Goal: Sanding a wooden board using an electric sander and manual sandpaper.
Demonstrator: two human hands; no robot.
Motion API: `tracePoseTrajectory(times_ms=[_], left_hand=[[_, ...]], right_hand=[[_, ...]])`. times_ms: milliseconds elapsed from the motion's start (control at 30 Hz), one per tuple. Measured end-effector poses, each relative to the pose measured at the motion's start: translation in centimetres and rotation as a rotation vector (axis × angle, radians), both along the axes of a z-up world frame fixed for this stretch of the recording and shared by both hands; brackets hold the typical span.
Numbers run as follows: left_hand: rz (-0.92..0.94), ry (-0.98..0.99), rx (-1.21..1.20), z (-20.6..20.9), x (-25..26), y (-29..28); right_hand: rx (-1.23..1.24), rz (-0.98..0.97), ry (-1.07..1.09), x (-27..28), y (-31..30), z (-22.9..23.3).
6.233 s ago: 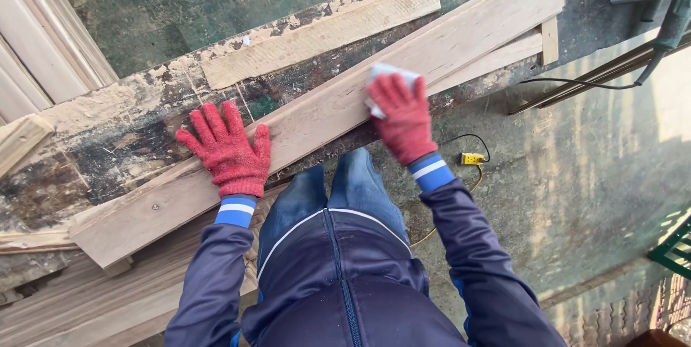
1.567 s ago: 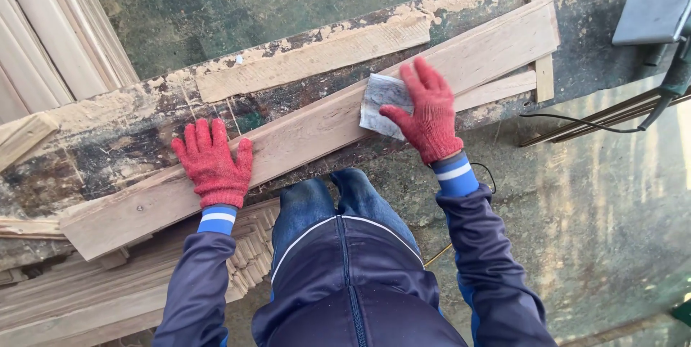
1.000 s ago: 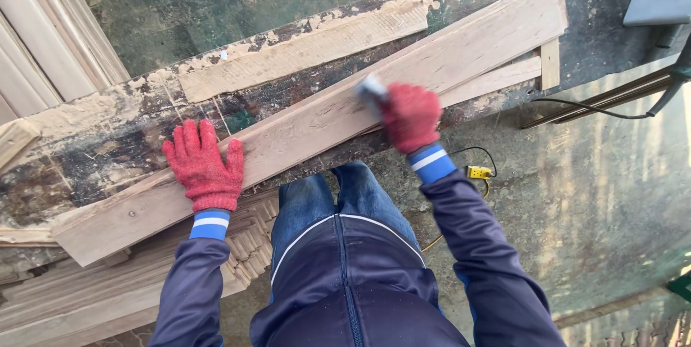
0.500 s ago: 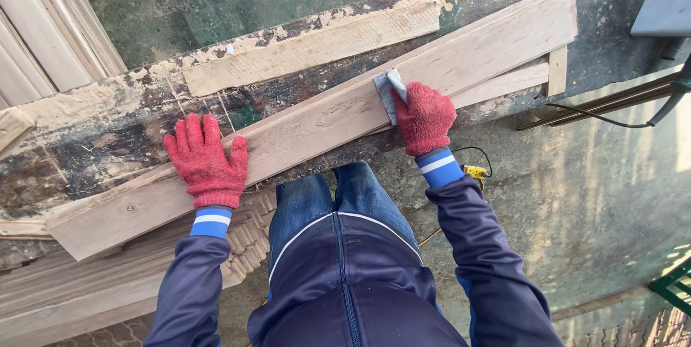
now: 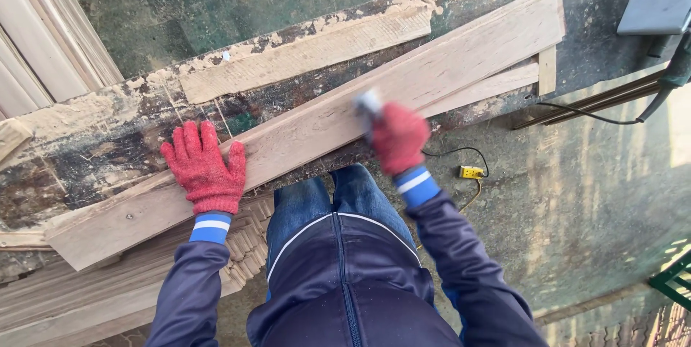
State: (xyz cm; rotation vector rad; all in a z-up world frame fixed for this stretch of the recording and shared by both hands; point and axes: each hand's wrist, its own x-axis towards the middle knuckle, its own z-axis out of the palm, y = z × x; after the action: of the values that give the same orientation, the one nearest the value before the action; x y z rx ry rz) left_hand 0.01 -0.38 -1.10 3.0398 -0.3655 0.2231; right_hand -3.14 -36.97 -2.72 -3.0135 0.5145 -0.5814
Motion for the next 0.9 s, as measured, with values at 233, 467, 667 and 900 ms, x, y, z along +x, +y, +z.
tracePoseTrajectory(times_ms=[233,467,667,900], left_hand=[[-0.011,0.013,-0.007,0.0,0.0,0.1],[0.006,0.015,0.001,0.0,0.0,0.2],[0.001,0.022,-0.001,0.0,-0.2,0.1],[0.022,0.024,0.003,0.5,-0.4,0.2]], right_hand=[[0.010,0.152,0.132,0.4,-5.2,-1.8],[0.278,0.380,0.271,-2.6,4.7,1.2],[0.426,-0.060,0.318,2.4,-4.8,1.6],[0.228,0.297,-0.111,2.2,-4.9,3.0]])
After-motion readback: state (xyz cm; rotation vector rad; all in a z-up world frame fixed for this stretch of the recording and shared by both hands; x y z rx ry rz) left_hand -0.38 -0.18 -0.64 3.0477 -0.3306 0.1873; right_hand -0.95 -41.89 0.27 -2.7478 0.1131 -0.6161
